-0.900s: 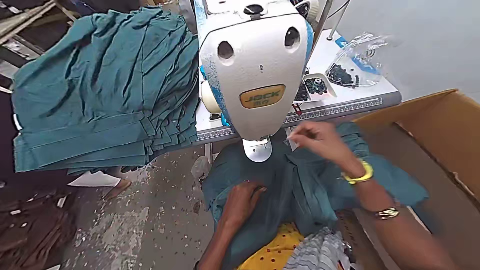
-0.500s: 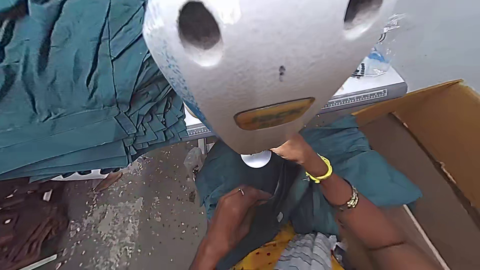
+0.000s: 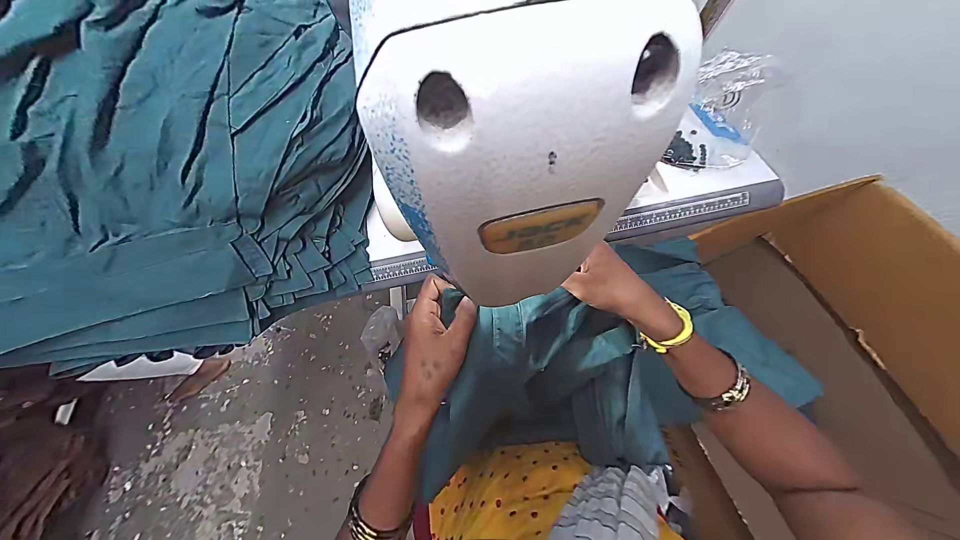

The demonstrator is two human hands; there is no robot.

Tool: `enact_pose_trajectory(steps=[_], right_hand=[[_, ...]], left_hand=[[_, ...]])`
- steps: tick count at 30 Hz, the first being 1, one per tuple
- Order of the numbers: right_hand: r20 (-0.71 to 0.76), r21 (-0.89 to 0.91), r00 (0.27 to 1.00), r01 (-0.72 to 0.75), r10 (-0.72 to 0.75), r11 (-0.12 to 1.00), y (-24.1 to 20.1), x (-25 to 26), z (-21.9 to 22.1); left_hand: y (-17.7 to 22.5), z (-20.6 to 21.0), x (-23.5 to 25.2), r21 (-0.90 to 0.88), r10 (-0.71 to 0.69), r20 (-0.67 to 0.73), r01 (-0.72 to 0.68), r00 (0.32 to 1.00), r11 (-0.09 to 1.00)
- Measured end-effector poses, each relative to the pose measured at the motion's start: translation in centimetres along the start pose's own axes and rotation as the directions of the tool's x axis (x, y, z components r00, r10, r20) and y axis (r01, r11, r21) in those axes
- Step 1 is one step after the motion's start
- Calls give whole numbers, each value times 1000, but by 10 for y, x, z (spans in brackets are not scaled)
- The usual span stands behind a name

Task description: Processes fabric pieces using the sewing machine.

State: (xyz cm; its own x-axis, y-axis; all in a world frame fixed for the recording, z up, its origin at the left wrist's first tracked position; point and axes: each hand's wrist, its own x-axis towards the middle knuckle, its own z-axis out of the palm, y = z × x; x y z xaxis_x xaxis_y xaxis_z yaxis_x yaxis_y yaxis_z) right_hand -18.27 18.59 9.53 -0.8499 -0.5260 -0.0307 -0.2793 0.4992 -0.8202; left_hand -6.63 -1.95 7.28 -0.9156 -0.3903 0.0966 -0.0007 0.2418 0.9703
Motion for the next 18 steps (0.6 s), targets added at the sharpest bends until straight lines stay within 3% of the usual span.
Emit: enact_pose_trajectory(steps=[5, 7, 9, 11, 18], right_hand=[[-31, -76, 998, 58, -60, 995, 5, -1, 1], [-133, -218, 981, 108, -139, 970, 9, -2, -8], [-290, -403, 926, 110, -241, 909, 21, 0, -20], [-358, -541, 876, 88, -323, 836, 40, 16, -29], [-271, -671, 884, 111, -382, 733, 58, 46, -27]], left_hand=[[-2, 3, -2, -43, -6, -14, 5, 1000, 999], [-2, 3, -2, -52, -9, -7, 9, 1000, 999], [-3, 3, -3, -8, -42, 1, 42, 999, 999], [-3, 6, -3, 24, -102, -2, 102, 995, 994], [-6, 12, -6, -15, -89, -13, 89, 996, 996]])
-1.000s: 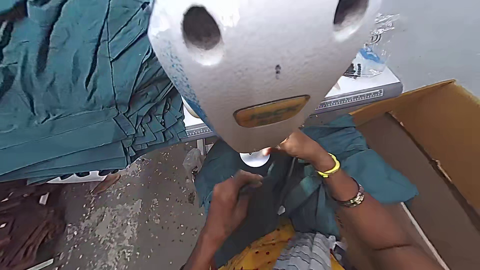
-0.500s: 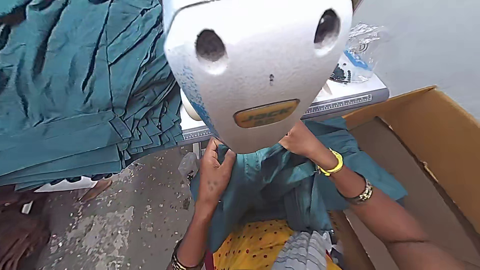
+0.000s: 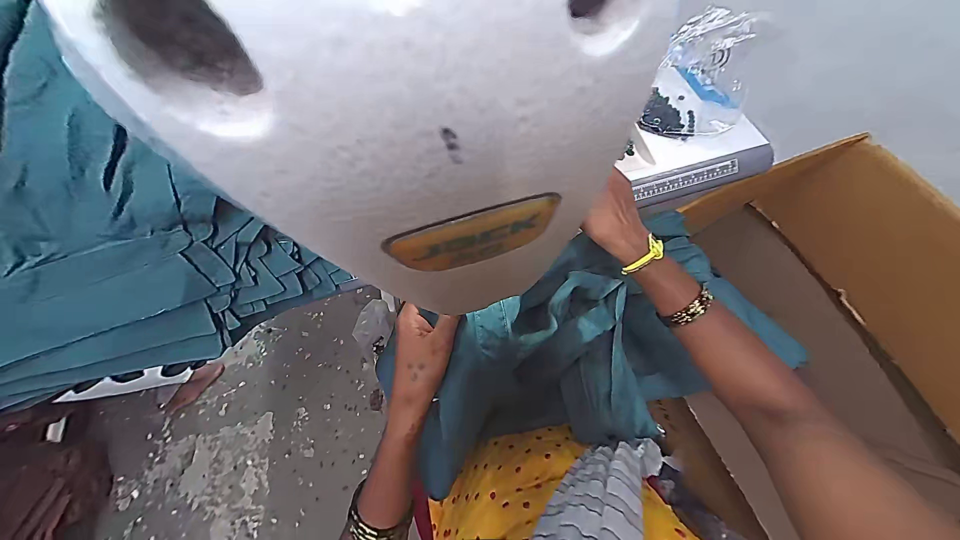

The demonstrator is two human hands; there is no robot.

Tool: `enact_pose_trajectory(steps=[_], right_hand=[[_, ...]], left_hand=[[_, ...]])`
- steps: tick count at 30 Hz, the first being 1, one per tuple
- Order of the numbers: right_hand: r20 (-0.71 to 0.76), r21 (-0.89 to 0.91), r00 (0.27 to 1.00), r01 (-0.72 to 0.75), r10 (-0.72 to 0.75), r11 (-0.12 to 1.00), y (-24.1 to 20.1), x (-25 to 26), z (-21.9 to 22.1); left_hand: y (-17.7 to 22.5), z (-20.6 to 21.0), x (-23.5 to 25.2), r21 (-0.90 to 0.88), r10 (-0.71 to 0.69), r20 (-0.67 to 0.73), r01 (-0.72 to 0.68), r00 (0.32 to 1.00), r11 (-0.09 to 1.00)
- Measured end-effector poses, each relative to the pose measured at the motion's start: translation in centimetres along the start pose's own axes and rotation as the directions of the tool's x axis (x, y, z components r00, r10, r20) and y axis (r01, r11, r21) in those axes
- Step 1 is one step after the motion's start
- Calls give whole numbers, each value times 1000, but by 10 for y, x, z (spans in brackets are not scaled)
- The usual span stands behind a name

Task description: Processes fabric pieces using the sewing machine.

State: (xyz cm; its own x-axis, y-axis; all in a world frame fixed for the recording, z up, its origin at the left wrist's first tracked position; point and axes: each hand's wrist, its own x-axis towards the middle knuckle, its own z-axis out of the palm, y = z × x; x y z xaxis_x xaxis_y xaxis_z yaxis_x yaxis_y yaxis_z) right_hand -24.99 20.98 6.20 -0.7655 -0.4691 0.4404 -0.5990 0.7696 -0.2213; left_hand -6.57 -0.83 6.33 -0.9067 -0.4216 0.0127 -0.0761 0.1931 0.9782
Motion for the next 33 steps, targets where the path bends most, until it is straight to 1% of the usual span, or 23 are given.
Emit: enact_pose_trajectory(steps=[3, 5, 6, 9, 11, 13, 15, 16, 17, 18, 19, 20, 21, 22, 23, 24, 25, 26, 27, 28, 29, 30, 33], right_hand=[[-117, 93, 993, 39, -28, 995, 1, -8, -5], [-197, 157, 980, 32, 0, 987, 4, -16, -7], [-201, 195, 979, 10, 30, 981, 5, -20, -9], [-96, 363, 981, -123, 169, 923, 2, -24, -24], [50, 497, 969, -236, 243, 835, -6, -29, -38], [122, 554, 965, -259, 230, 791, -18, -26, -48], [28, 465, 991, -132, 134, 875, -37, -19, -53], [-84, 381, 996, -6, 42, 925, -47, -17, -52], [-207, 284, 975, 142, -83, 948, -56, -17, -47], [-308, 191, 923, 298, -231, 935, -63, -19, -42], [-374, 106, 847, 444, -377, 890, -69, -24, -36], [-392, 61, 773, 562, -498, 825, -76, -29, -30], [-372, 47, 710, 658, -599, 751, -83, -31, -27], [-336, 36, 671, 710, -661, 703, -89, -32, -24], [-320, 64, 691, 698, -647, 714, -94, -31, -23], [-300, 52, 717, 671, -629, 740, -95, -29, -24], [-284, 83, 750, 640, -597, 764, -95, -27, -25], [-256, 186, 796, 597, -548, 780, -95, -29, -26], [-186, 363, 850, 526, -493, 769, -93, -34, -28], [-69, 552, 883, 421, -464, 720, -91, -39, -32], [35, 672, 893, 310, -448, 672, -90, -44, -35], [99, 720, 901, 228, -422, 655, -90, -48, -36], [180, 672, 965, 20, -189, 740, -85, -42, -30]], left_hand=[[-3, 0, 0, 1, 8, -6, -8, 1000, 1000], [-4, 1, 0, 0, 16, -15, -16, 1000, 1000], [-6, 2, 1, -7, 24, -21, -24, 999, 1000], [-7, 1, 3, -43, 38, -4, -38, 999, 998], [-5, -1, 5, -34, 22, 15, -22, 1000, 999], [-4, -2, 8, -22, 2, 24, -2, 1000, 1000], [-7, -2, 11, 30, -4, 7, 4, 1000, 1000], [-8, -2, 9, 81, 25, -15, -23, 1000, 996], [-9, -2, 4, 159, 113, -39, -106, 993, 982], [-10, -2, -4, 251, 278, -40, -260, 960, 932], [-11, -4, -14, 301, 465, 11, -446, 885, 843], [-7, -9, -25, 269, 593, 119, -601, 796, 753], [-2, -11, -33, 184, 670, 219, -704, 709, 685], [2, -13, -39, 96, 697, 289, -744, 656, 661], [4, -16, -44, 29, 690, 323, -735, 648, 677], [5, -21, -44, -10, 667, 316, -701, 675, 713], [4, -28, -42, -22, 632, 275, -652, 725, 758], [3, -39, -39, -23, 583, 220, -593, 782, 805], [2, -54, -37, -20, 523, 161, -527, 837, 850], [0, -70, -34, -24, 458, 95, -458, 884, 889], [-1, -87, -31, -18, 384, 44, -383, 922, 923], [-4, -102, -27, -3, 302, 4, -302, 953, 953], [-19, -130, -15, 88, 96, -83, -88, 992, 992]])
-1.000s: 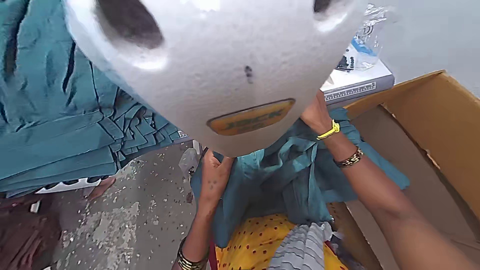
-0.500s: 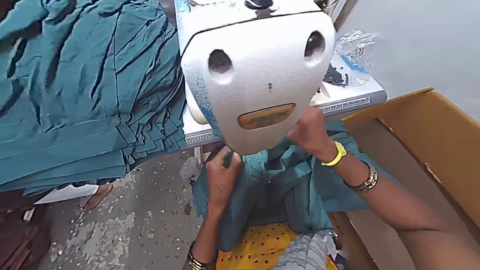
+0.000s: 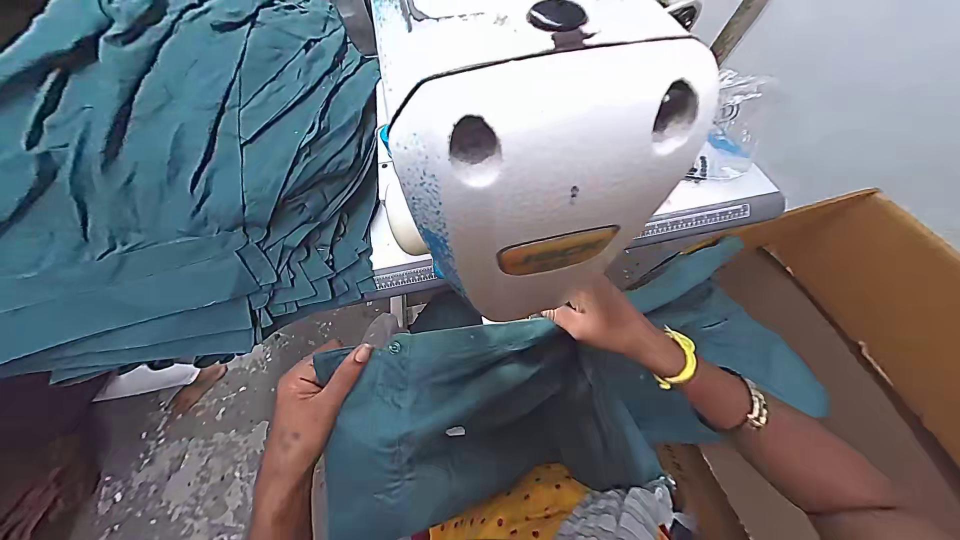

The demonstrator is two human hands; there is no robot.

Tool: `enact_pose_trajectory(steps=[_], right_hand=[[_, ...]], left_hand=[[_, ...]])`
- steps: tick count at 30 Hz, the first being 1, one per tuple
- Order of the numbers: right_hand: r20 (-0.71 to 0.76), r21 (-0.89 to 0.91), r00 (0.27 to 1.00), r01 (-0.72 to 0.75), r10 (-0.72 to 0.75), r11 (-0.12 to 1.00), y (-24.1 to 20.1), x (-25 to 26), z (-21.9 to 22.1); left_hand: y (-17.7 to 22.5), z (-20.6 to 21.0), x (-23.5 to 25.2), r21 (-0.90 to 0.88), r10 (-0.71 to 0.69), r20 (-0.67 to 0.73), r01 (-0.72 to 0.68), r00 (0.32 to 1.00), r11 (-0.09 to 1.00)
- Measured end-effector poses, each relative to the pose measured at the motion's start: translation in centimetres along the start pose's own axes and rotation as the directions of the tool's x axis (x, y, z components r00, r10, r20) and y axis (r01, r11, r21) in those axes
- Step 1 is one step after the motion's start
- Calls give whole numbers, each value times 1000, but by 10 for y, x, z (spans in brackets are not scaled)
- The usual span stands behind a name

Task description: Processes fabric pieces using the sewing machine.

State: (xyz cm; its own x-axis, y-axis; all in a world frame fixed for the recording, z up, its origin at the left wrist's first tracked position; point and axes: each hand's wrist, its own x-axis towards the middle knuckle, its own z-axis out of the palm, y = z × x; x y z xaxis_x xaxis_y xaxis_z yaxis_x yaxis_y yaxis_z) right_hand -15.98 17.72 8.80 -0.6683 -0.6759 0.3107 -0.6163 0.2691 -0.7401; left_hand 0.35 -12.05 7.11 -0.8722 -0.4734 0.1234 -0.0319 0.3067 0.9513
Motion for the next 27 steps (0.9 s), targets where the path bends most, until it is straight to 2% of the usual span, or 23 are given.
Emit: enact_pose_trajectory(steps=[2, 4, 6, 8, 9, 11, 12, 13, 15, 17, 18, 20, 22, 24, 27], right_hand=[[45, 29, 989, -141, 140, 990, 2, 9, 0], [113, 8, 972, -210, 208, 978, -2, 8, -1], [51, -109, 994, -96, 102, 989, -8, -5, -3], [-33, -166, 995, 90, -96, 982, -26, -20, 3], [-47, -151, 979, 192, -201, 970, -39, -25, 10], [15, -112, 930, 365, -366, 924, -61, -29, 27], [63, -94, 910, 415, -410, 905, -66, -28, 31], [79, -46, 900, 432, -428, 901, -65, -27, 31], [69, -26, 928, 368, -365, 930, -54, -29, 11], [40, -57, 978, 205, -203, 977, -29, -34, -28], [16, -100, 992, 128, -127, 987, -12, -37, -47], [-79, -194, 997, 4, -19, 981, 28, -42, -76], [-163, -260, 986, -63, 20, 964, 61, -52, -97], [-228, -294, 972, -123, 55, 948, 80, -60, -111], [-287, -335, 953, -193, 95, 922, 94, -69, -125]], left_hand=[[-7, -1, 2, 22, -82, -54, 83, 995, 996], [-8, -2, -3, -13, -92, -75, 91, 993, 996], [-7, -5, -10, -72, -5, -1, 5, 1000, 997], [-3, -2, -17, -82, 162, 174, -149, 971, 985], [3, 4, -20, -96, 249, 271, -231, 930, 968], [26, 26, -25, -170, 395, 409, -356, 823, 919], [37, 35, -27, -228, 444, 440, -381, 780, 896], [46, 39, -27, -275, 457, 434, -369, 776, 888], [50, 26, -20, -236, 358, 325, -291, 875, 927], [33, 8, -7, -144, 164, 168, -140, 972, 980], [20, 1, 0, -103, 73, 104, -62, 992, 993], [0, -5, 10, -43, -66, 30, 67, 997, 997], [-6, -3, 13, -5, -125, -14, 125, 992, 992], [0, 6, 16, 44, -119, 0, 119, 993, 992], [8, 21, 23, 108, -45, 59, 38, 997, 993]])
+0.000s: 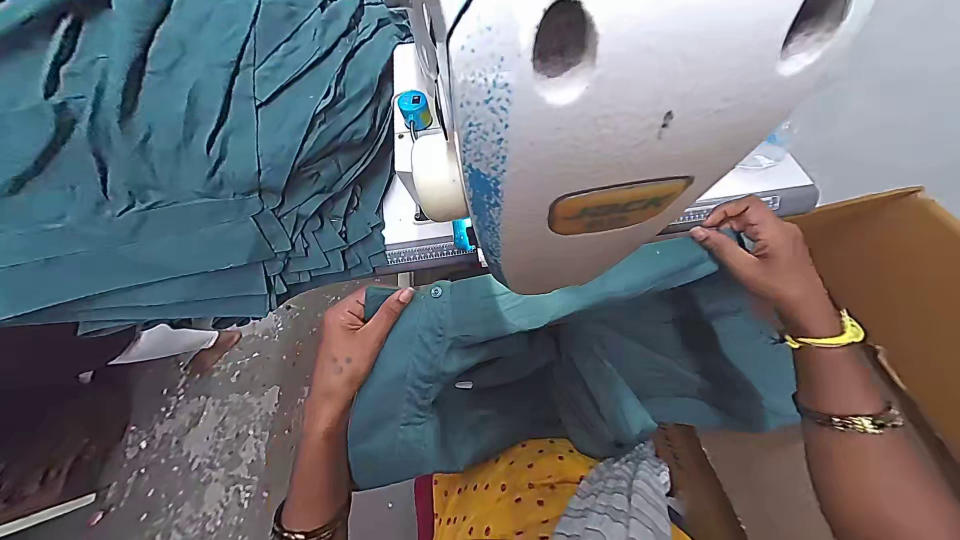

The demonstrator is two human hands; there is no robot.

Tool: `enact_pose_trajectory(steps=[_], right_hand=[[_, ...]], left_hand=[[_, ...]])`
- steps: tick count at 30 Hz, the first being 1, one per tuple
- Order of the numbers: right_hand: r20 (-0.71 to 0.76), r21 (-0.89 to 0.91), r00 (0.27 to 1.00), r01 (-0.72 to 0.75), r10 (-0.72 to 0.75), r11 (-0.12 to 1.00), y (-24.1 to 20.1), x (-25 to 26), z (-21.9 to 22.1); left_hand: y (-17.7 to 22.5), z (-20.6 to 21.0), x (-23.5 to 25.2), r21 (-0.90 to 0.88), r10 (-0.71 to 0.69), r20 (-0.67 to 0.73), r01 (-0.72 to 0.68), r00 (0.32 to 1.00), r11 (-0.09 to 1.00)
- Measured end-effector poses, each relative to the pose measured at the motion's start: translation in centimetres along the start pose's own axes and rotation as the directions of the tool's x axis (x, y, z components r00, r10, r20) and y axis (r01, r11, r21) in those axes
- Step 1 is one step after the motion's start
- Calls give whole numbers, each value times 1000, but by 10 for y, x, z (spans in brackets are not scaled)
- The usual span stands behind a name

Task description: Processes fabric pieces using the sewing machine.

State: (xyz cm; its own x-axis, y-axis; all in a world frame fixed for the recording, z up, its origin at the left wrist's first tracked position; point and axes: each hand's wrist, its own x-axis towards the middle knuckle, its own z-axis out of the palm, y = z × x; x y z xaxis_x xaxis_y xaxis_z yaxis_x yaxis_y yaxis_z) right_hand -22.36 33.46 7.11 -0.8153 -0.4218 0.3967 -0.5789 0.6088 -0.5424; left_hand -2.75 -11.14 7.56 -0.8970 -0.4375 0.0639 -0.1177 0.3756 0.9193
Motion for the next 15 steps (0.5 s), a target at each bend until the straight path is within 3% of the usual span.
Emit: enact_pose_trajectory(steps=[9, 10, 12, 14, 15], right_hand=[[35, -220, 997, -54, 63, 974, 18, -12, 6], [58, -272, 993, -85, 105, 958, 17, -9, 9], [79, -340, 990, -83, 117, 937, 10, 1, 17], [30, -341, 999, -10, 21, 940, -6, 15, 32], [1, -335, 1000, 29, -31, 942, -17, 23, 42]], left_hand=[[1, 17, 12, 108, 123, 54, -128, 991, 986], [-2, 18, 12, 223, 176, 50, -183, 983, 957], [-7, 25, 12, 525, 356, 65, -335, 932, 782], [-5, 33, 13, 616, 455, 188, -465, 871, 636], [-1, 41, 11, 603, 456, 226, -491, 861, 628]])
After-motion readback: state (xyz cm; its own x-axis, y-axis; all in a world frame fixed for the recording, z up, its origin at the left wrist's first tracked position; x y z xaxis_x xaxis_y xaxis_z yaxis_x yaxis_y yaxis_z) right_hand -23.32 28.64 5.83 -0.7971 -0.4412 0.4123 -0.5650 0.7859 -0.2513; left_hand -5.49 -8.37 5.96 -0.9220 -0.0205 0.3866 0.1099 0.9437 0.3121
